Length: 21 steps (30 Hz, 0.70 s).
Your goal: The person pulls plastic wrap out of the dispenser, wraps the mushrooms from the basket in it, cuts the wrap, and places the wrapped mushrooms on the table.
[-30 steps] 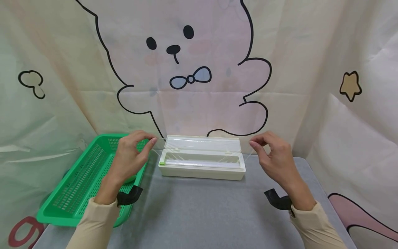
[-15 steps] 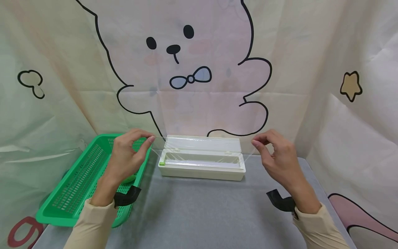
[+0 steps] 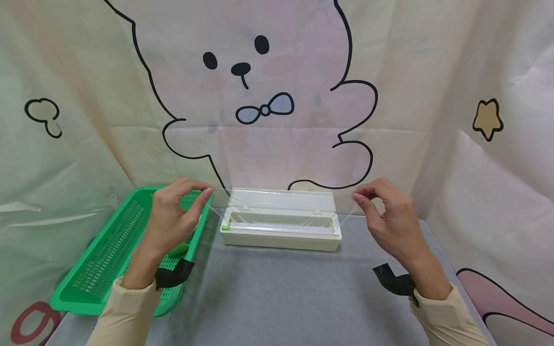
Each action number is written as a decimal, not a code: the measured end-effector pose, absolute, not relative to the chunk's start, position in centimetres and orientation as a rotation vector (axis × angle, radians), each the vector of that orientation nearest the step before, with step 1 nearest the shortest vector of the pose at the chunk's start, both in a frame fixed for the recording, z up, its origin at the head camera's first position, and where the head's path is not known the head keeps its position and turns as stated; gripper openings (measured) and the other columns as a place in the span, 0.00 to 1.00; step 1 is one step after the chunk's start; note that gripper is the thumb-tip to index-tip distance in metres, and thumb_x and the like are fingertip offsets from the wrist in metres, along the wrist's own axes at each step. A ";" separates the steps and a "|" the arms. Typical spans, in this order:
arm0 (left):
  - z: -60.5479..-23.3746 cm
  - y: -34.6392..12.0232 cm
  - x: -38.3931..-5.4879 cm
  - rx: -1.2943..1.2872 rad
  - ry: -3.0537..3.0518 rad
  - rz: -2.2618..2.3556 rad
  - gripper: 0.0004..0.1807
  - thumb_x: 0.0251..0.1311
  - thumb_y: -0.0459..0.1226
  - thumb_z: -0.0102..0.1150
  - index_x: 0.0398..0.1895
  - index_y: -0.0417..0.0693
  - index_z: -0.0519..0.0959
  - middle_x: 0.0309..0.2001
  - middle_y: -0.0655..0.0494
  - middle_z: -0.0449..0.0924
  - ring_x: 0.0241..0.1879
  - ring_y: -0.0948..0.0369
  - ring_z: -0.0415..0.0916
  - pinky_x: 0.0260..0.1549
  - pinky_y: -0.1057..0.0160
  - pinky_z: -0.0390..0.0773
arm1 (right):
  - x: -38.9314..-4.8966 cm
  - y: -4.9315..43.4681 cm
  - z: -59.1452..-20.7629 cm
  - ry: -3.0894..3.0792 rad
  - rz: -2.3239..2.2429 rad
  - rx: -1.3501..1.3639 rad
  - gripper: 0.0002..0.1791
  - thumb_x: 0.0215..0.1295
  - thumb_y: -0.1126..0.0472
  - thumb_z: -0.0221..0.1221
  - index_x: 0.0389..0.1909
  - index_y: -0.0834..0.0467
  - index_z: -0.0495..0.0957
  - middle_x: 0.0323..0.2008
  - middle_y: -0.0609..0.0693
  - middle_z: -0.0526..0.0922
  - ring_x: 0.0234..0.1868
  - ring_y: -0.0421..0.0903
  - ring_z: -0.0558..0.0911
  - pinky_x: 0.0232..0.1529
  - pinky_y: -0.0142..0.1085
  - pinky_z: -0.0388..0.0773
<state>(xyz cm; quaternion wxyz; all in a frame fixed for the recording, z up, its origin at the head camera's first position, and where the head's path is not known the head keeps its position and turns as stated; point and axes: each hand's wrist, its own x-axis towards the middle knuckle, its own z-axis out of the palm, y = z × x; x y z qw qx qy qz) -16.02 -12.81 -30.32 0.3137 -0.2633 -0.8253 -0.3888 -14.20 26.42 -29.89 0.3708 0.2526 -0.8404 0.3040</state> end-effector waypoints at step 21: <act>-31.4 -14.2 -15.7 -0.761 -2.384 -1.493 0.03 0.72 0.33 0.59 0.43 0.43 0.82 0.38 0.53 0.83 0.36 0.59 0.83 0.38 0.61 0.85 | -13.4 27.1 -31.6 -2.361 1.176 0.843 0.11 0.68 0.82 0.54 0.44 0.66 0.74 0.38 0.53 0.81 0.39 0.41 0.82 0.45 0.24 0.79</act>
